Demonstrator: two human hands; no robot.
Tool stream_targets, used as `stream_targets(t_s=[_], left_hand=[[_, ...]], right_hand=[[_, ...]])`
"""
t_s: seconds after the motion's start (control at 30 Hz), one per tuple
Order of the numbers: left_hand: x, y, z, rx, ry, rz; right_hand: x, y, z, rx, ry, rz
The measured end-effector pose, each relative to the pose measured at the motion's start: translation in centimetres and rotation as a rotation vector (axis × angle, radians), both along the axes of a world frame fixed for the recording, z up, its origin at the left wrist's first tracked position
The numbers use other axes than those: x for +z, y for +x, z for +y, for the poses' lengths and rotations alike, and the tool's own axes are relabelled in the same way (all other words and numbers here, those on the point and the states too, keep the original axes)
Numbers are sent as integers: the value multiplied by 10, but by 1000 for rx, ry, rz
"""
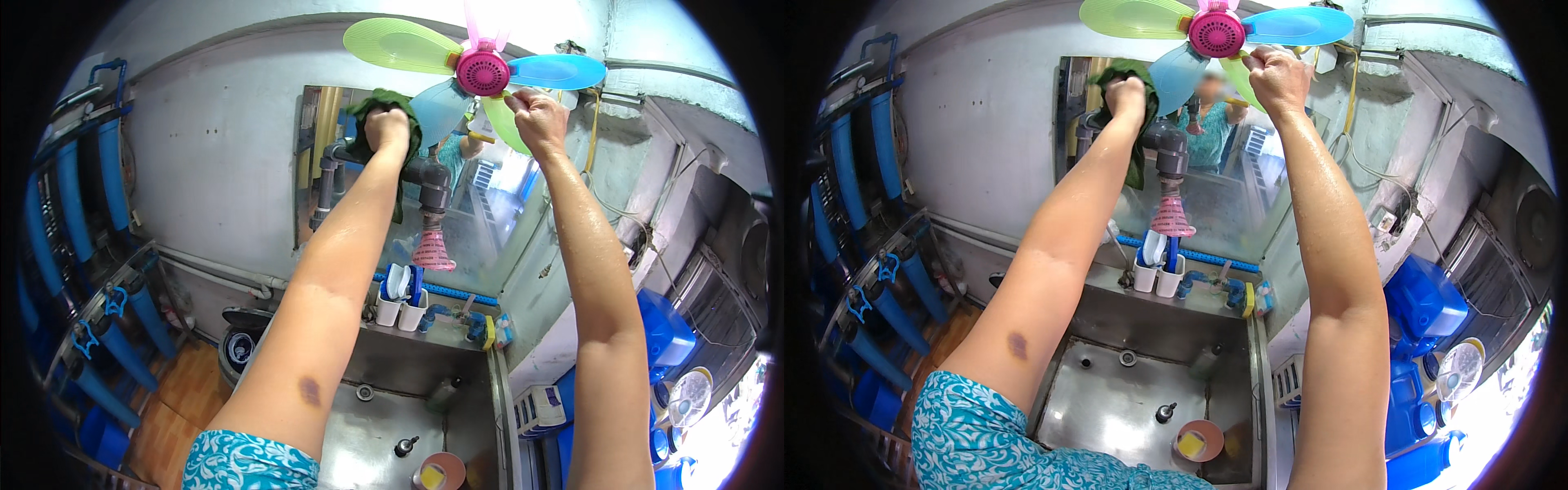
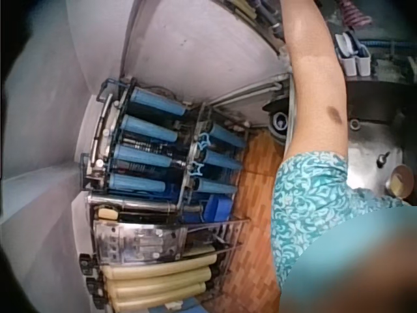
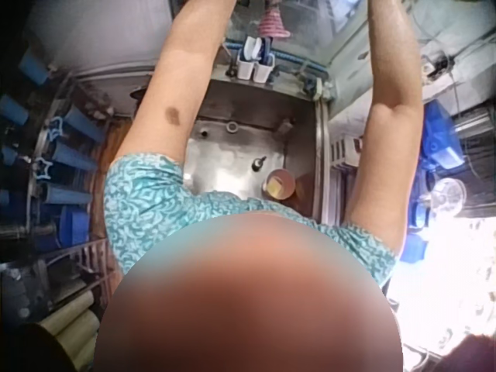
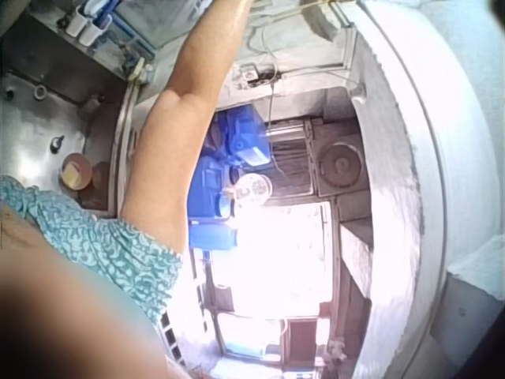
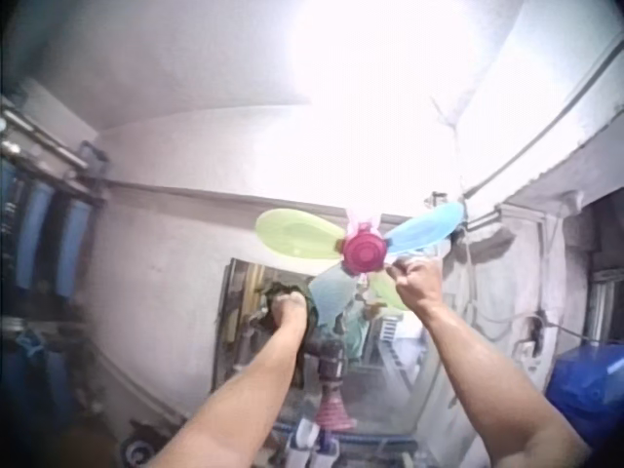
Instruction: The person washes a green cloth in a stainless steel sink, then reaches up to wipe the blades of a colorful ceiling fan. The person repeatedly rinses the cloth and continues wiping the fan blades.
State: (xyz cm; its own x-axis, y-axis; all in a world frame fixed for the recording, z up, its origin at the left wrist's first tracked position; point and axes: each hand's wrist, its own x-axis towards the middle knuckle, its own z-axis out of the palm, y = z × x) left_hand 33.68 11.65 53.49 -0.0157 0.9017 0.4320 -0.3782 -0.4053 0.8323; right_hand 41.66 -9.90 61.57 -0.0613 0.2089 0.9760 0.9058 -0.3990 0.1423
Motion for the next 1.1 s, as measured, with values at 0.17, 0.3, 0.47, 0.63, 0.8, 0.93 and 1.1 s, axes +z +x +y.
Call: stream_targets(t_s=[0.17, 0.3, 0.47, 0.63, 0.8, 0.93, 1.1], left_hand=[[-27, -3, 33, -649, -193, -708], [-25, -32, 21, -840, -101, -755], [36, -56, 36, -555, 9, -469], [90, -56, 65, -20, 572, -539], [91, -97, 108, 104, 760, 5], [79, -109, 121, 42, 903, 216], [75, -121, 101, 52, 985, 189]], right_hand=[[-6, -1, 10, 53, -4, 99], [-17, -5, 27, 63, -42, 118], [-21, -12, 42, 240, -123, 367], [-18, -13, 45, 358, -130, 461], [-13, -9, 40, 236, -146, 365], [-2, -7, 30, 122, -188, 325], [0, -6, 27, 138, -223, 337]])
